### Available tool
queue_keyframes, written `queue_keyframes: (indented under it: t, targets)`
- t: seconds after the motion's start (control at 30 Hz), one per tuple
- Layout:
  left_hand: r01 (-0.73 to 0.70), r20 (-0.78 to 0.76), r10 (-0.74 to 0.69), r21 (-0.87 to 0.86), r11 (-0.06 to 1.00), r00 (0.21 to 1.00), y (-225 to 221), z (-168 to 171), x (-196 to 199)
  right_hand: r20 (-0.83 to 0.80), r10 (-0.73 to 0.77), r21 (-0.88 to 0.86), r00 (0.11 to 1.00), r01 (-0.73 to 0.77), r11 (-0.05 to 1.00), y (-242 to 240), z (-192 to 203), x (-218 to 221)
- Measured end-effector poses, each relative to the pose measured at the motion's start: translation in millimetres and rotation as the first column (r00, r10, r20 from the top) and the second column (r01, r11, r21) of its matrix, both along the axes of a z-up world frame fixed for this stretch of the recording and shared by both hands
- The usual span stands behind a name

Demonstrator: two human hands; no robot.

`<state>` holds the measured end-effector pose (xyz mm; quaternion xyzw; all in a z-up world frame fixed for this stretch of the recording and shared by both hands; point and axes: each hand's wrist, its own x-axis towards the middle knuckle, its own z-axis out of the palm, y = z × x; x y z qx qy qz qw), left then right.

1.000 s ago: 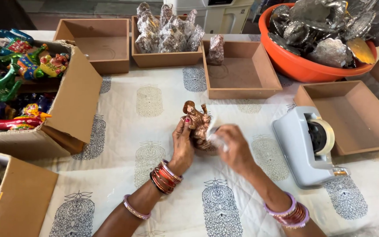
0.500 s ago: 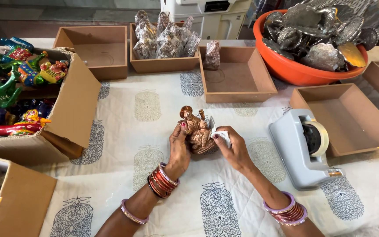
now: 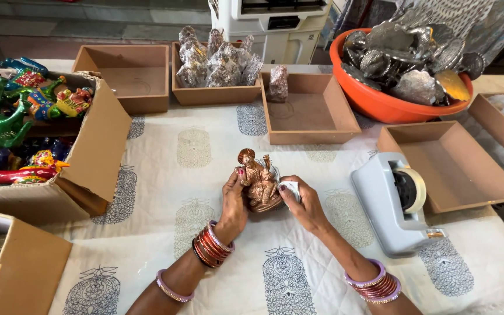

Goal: Cleaning and wrapping decorative figurines in bubble wrap and preparing them for packing.

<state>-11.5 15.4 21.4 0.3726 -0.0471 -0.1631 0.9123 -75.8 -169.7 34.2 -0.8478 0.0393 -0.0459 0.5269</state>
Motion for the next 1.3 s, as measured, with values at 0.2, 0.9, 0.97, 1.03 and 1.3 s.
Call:
queue_keyframes:
  t: [0.2,0.9,0.97,1.03,1.3]
  targets:
    - [-0.078,-0.128,0.083,0.042,0.996,0.988,-1,-23,10,0.605,0.286,-0.488,0.743,0.061,0.871,15,7,-13]
    - [-0.02,-0.168,0.041,0.124,0.992,0.985,-5,-35,25,0.681,0.293,-0.459,0.671,0.08,0.885,16,13,-15]
    - [-0.001,-0.156,0.024,0.147,0.989,0.987,-8,-61,39,0.526,0.155,-0.307,0.836,0.017,0.952,11,8,-6]
    - [0.021,-0.152,0.004,0.165,0.986,0.988,-6,-42,30,0.303,0.05,-0.14,0.952,-0.007,0.99,4,-4,0]
    - [0.04,-0.163,-0.023,0.102,0.994,0.986,-2,-12,16,0.664,0.254,-0.372,0.703,0.015,0.928,22,22,-23]
